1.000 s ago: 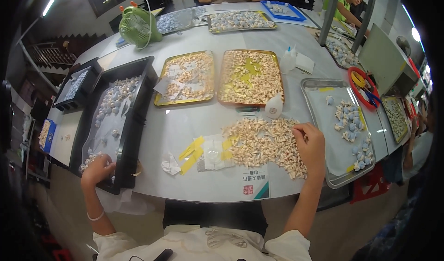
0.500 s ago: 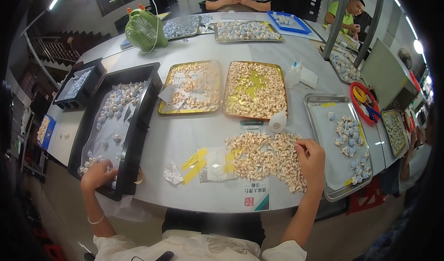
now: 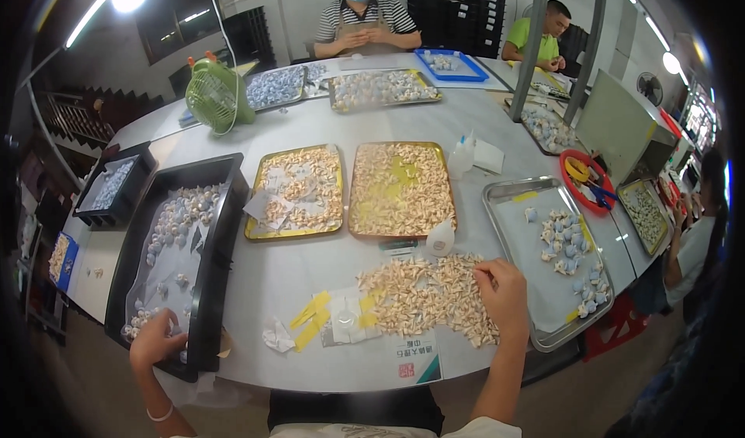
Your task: The person applies glue from a glue bottle to small plastic components and then assembles them by hand.
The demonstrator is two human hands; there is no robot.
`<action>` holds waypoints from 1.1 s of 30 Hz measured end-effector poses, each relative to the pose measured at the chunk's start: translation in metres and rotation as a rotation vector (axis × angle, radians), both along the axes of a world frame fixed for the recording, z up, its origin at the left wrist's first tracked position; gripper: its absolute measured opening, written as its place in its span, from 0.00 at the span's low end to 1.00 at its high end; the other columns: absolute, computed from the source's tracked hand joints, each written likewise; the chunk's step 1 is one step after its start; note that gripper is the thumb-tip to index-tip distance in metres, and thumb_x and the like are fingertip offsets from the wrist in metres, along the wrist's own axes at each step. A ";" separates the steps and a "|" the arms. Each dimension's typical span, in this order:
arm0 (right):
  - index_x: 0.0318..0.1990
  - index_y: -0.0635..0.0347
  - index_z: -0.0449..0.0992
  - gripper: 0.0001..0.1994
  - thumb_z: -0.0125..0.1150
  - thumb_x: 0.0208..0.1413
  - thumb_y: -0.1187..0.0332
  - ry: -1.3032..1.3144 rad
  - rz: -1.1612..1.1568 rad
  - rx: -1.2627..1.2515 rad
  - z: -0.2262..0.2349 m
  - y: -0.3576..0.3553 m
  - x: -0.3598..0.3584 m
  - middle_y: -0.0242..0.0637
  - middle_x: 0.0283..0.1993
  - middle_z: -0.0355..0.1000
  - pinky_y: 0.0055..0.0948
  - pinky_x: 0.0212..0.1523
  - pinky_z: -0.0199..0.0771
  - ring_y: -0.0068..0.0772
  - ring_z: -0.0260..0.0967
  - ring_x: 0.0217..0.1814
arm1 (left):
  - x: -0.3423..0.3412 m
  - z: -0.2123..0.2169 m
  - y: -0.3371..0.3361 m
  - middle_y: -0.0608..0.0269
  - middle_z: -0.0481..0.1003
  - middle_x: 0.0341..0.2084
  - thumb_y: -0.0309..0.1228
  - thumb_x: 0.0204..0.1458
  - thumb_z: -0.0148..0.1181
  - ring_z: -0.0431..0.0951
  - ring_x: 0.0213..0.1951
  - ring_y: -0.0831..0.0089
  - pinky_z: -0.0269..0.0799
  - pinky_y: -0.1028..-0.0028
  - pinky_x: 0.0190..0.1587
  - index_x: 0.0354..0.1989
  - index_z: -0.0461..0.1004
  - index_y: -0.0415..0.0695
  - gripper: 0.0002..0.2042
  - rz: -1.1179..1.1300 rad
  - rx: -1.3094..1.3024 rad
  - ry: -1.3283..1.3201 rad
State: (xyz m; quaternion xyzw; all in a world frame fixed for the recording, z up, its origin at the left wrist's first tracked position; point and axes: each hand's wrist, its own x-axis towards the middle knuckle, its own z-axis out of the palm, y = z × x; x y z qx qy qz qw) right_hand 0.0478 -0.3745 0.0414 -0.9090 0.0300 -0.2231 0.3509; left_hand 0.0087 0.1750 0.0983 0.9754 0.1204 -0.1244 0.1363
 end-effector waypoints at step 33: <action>0.31 0.67 0.75 0.05 0.58 0.48 0.75 0.004 0.014 0.034 -0.001 0.002 0.000 0.41 0.26 0.71 0.27 0.26 0.65 0.32 0.66 0.24 | -0.003 0.002 -0.008 0.58 0.67 0.29 0.26 0.39 0.62 0.69 0.33 0.66 0.66 0.71 0.38 0.31 0.70 0.38 0.11 -0.074 -0.291 -0.139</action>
